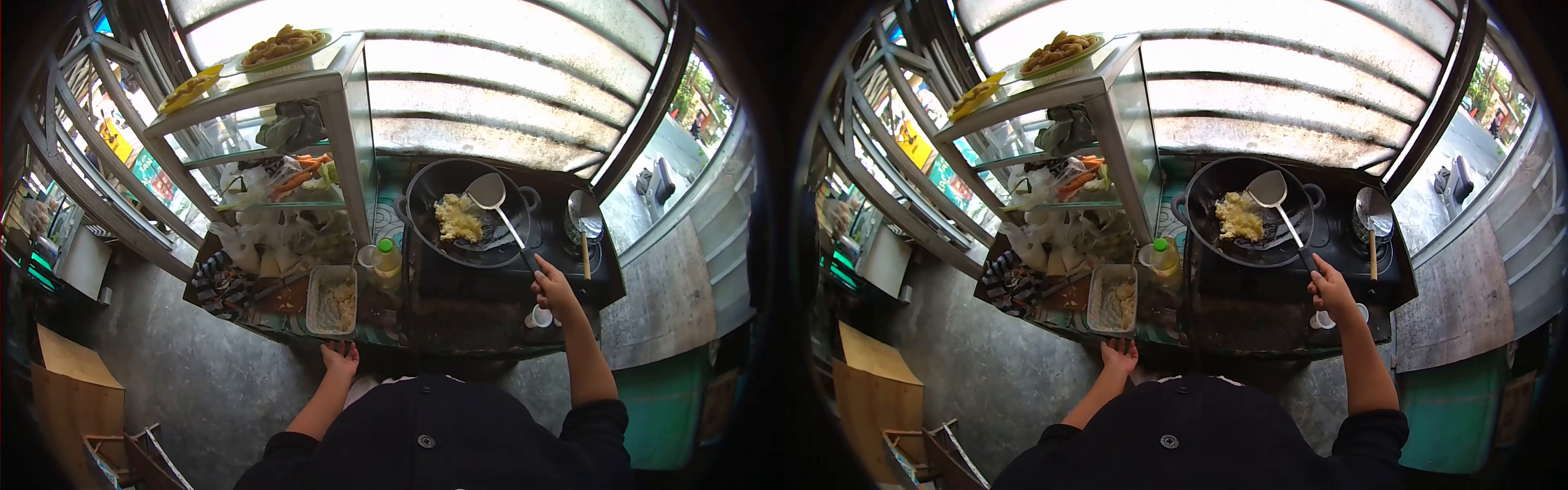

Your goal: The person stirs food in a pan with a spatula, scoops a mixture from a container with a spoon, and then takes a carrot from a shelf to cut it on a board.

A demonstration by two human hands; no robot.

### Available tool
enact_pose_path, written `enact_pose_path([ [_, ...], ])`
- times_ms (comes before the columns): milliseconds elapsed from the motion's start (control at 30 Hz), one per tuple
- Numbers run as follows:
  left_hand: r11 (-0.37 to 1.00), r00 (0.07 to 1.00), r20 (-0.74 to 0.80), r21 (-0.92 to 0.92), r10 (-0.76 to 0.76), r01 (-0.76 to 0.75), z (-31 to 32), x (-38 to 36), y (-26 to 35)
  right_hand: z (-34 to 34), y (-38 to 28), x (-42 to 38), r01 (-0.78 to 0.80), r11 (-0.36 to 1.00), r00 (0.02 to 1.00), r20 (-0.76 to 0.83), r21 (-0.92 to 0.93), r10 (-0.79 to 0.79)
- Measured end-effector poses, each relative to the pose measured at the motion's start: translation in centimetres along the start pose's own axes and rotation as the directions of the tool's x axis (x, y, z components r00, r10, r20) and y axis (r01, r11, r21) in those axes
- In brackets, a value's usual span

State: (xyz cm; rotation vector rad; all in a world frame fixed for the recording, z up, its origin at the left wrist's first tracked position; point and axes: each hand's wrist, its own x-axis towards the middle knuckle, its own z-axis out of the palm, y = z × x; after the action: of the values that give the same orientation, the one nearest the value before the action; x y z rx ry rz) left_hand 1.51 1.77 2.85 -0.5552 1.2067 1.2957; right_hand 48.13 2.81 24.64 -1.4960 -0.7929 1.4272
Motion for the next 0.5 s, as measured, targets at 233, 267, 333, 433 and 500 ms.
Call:
enact_pose_path([
  [233,1.000,1.000,-0.003,-0.003,-0.016,0.016,-0.3,-0.2,-0.2,0.6,2.3,1.3,0.011,0.914,0.978,-0.185,-0.406,-0.094],
  [267,1.000,1.000,-0.004,-0.004,-0.014,0.014,-0.5,-0.2,-0.1,0.7,2.3,1.3,-0.037,0.958,0.985,-0.171,-0.285,-0.012],
  [333,1.000,1.000,-0.004,-0.005,-0.010,0.010,-0.4,-0.3,0.0,0.8,2.3,1.4,-0.090,0.983,0.987,-0.145,-0.160,0.067],
  [433,1.000,1.000,-0.004,-0.005,-0.006,0.006,-0.7,-0.2,0.2,1.0,2.2,1.1,-0.060,0.998,0.996,-0.063,-0.035,0.058],
  [500,1.000,1.000,0.008,-0.010,-0.004,0.005,-0.8,-0.1,0.2,0.9,1.2,0.4,-0.030,0.997,0.999,-0.012,0.066,0.031],
])
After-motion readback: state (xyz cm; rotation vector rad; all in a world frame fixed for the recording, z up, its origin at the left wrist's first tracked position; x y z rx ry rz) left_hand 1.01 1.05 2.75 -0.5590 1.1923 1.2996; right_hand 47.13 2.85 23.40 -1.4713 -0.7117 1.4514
